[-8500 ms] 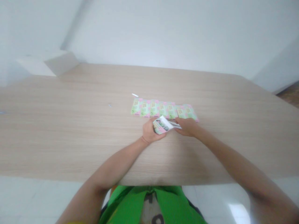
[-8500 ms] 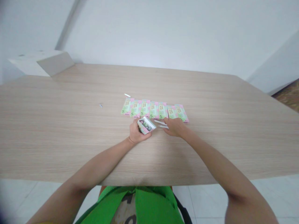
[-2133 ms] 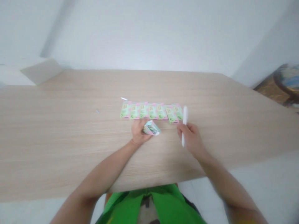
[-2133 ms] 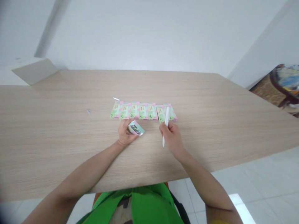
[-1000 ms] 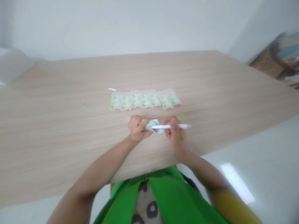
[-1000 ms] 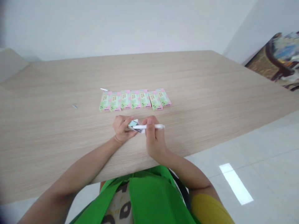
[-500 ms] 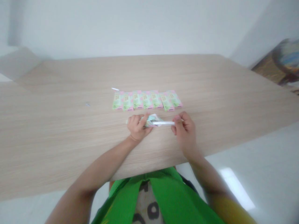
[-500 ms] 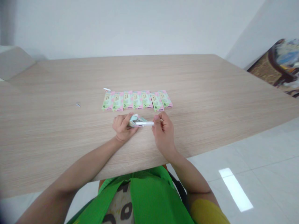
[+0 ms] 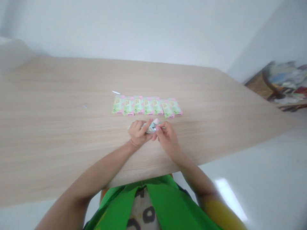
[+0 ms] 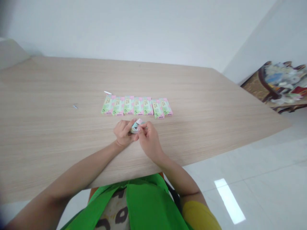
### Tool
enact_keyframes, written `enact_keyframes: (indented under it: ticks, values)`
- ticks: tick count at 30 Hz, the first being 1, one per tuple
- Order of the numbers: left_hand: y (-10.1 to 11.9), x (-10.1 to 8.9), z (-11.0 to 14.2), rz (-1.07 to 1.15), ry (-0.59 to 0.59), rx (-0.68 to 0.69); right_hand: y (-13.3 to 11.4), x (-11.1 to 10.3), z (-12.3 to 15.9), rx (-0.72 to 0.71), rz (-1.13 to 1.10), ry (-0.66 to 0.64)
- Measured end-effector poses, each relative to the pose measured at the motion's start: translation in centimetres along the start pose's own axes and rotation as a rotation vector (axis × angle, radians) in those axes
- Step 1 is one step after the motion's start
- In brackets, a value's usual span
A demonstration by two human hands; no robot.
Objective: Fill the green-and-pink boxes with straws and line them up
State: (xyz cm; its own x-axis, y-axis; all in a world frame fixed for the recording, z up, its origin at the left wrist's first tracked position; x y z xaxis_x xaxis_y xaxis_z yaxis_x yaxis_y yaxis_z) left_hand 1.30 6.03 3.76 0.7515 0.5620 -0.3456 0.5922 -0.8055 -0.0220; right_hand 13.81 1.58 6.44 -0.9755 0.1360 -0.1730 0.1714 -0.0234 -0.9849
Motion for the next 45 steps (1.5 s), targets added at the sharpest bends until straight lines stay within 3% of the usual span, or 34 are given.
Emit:
enact_keyframes:
  ticks: [2,6,10,15,18,20,25,28,33,37,41,45]
  values:
    - [-0.5,0.2,0.1,0.028,0.025,-0.022,-0.1,0.4,0.3,-0.007,0.034,-0.035]
    - [-0.7,0.7,0.0,0.046,-0.04,-0.055,-0.7,-0.3,0.6,-0.06,0.207,0.061]
    - [-0.2,0.6,-0.3,0.069,-0.082,-0.065,-2.2,-1.6,1.3,-0.087,0.176,0.09]
    - [-0.6,0.0,-0.6,0.083,-0.039,-0.104,-5.5,-4.9,2.8,-0.215,0.169,0.344]
    - [-0.7,-0.2,-0.6,0.086,-0.003,-0.093,-5.9,-5.6,3.1,-0.231,0.215,0.41]
    - [-0.3,-0.3,-0.6,0.101,0.011,-0.044,-5.0,-5.3,3.0,-0.201,0.218,0.403]
    - [0.7,-0.2,-0.4,0.141,-0.006,0.047,-1.2,-2.5,2.1,-0.122,0.194,0.224]
    - [0.7,-0.2,-0.2,0.108,-0.024,0.041,-0.1,-1.7,2.0,-0.094,0.231,0.22]
    - [0.1,0.0,0.3,0.046,-0.06,-0.011,-0.5,-0.8,2.3,-0.138,0.656,0.272]
    - [-1.0,0.4,0.4,-0.032,-0.128,-0.163,-1.2,0.0,2.0,-0.152,0.789,0.21]
    - [-1.3,0.0,-0.4,-0.024,-0.103,-0.266,-2.6,-0.4,2.2,-0.156,0.685,0.166]
    - [-2.1,-0.1,-0.9,-0.02,-0.128,-0.423,-3.6,-3.6,1.7,-0.185,0.322,0.283]
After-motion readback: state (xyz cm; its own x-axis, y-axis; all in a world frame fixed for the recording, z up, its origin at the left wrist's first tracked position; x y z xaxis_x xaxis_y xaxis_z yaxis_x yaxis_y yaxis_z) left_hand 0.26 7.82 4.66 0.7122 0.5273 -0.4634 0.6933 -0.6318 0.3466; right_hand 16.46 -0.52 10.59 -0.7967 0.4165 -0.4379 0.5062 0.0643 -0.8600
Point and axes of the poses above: each hand's wrist, its own z-axis away from the middle knuckle, its own x-axis out of the palm, y = z × x, the point moved 7 cm from there along -z, towards the middle knuckle, and after that the axes turned 8 degrees about x, right-handed, at the moved point
